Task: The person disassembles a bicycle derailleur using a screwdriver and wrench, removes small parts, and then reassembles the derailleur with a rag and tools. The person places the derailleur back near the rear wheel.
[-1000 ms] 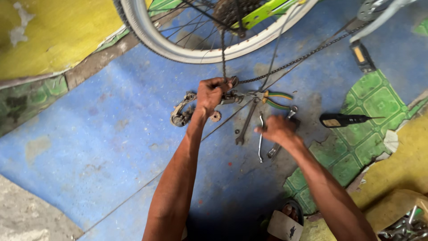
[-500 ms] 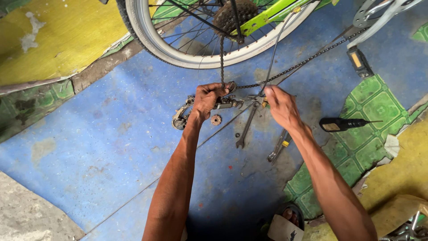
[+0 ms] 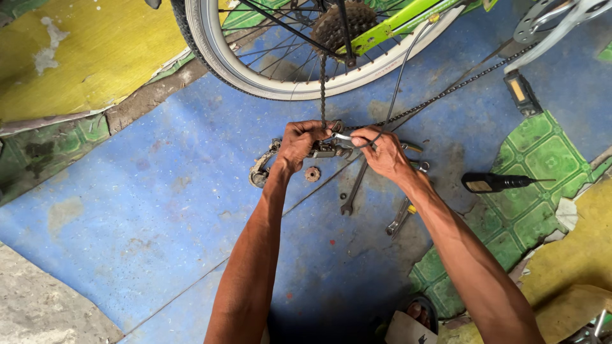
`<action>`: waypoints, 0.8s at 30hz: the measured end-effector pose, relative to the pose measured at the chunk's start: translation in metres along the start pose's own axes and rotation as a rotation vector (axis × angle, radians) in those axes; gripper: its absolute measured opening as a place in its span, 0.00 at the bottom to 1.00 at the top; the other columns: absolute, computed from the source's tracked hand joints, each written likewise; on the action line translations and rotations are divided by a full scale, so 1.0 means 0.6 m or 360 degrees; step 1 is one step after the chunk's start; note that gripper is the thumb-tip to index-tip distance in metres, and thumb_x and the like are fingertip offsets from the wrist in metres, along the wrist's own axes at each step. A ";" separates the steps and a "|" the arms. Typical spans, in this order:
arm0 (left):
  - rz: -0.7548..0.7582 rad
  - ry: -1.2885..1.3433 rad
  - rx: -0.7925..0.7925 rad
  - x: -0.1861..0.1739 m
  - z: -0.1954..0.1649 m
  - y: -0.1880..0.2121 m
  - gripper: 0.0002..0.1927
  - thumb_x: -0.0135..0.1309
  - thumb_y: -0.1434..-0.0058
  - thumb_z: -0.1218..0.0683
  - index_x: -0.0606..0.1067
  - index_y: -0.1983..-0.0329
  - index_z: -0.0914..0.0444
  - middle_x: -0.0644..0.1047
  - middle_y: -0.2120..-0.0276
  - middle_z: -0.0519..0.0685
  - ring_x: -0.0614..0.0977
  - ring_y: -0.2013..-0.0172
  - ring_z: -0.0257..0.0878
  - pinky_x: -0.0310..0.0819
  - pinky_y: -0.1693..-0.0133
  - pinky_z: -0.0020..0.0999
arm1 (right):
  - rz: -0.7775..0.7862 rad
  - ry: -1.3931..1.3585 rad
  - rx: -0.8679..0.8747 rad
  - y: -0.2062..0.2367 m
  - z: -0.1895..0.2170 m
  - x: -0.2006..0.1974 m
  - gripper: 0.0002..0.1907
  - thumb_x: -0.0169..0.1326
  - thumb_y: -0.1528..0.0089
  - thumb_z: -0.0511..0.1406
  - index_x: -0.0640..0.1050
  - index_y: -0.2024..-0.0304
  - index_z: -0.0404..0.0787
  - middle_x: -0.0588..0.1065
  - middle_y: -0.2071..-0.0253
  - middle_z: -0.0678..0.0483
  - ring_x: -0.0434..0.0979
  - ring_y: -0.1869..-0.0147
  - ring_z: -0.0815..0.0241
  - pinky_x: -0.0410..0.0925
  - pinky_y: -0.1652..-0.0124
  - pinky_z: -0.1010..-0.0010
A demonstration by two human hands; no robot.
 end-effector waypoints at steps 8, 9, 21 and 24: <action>0.0036 -0.0012 -0.0038 -0.002 -0.005 -0.005 0.10 0.64 0.43 0.61 0.85 0.57 0.63 0.85 0.69 0.48 0.81 0.74 0.32 0.76 0.71 0.29 | -0.0033 0.0056 0.0017 -0.007 0.000 -0.004 0.12 0.56 0.40 0.23 0.78 0.55 0.37 0.77 0.62 0.48 0.79 0.62 0.53 0.71 0.68 0.64; 0.0053 0.0004 -0.0041 -0.002 -0.004 -0.006 0.10 0.64 0.44 0.61 0.85 0.57 0.63 0.85 0.69 0.48 0.81 0.74 0.32 0.77 0.70 0.29 | -0.0017 0.0077 -0.0047 -0.014 0.004 -0.007 0.09 0.57 0.39 0.26 0.78 0.56 0.37 0.77 0.63 0.48 0.78 0.63 0.54 0.70 0.67 0.63; 0.0027 0.0067 0.0174 -0.001 -0.057 -0.040 0.09 0.63 0.42 0.64 0.85 0.58 0.66 0.85 0.64 0.47 0.80 0.67 0.31 0.75 0.64 0.28 | 0.0175 0.0499 -0.0237 -0.114 0.070 -0.084 0.08 0.56 0.32 0.38 0.81 0.58 0.42 0.78 0.62 0.51 0.77 0.57 0.49 0.66 0.54 0.58; 0.0117 -0.0157 0.0179 0.004 -0.076 -0.042 0.08 0.63 0.43 0.64 0.85 0.59 0.66 0.85 0.61 0.48 0.81 0.66 0.32 0.77 0.64 0.30 | 0.0211 0.0590 -0.0281 -0.118 0.100 -0.101 0.06 0.58 0.33 0.37 0.81 0.58 0.42 0.77 0.63 0.52 0.76 0.56 0.49 0.64 0.53 0.56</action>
Point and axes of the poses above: each hand's wrist, its own y-axis away from the middle knuckle, its own x-axis out of the palm, z = x × y, the point moved 6 cm from there along -y, towards the middle knuckle
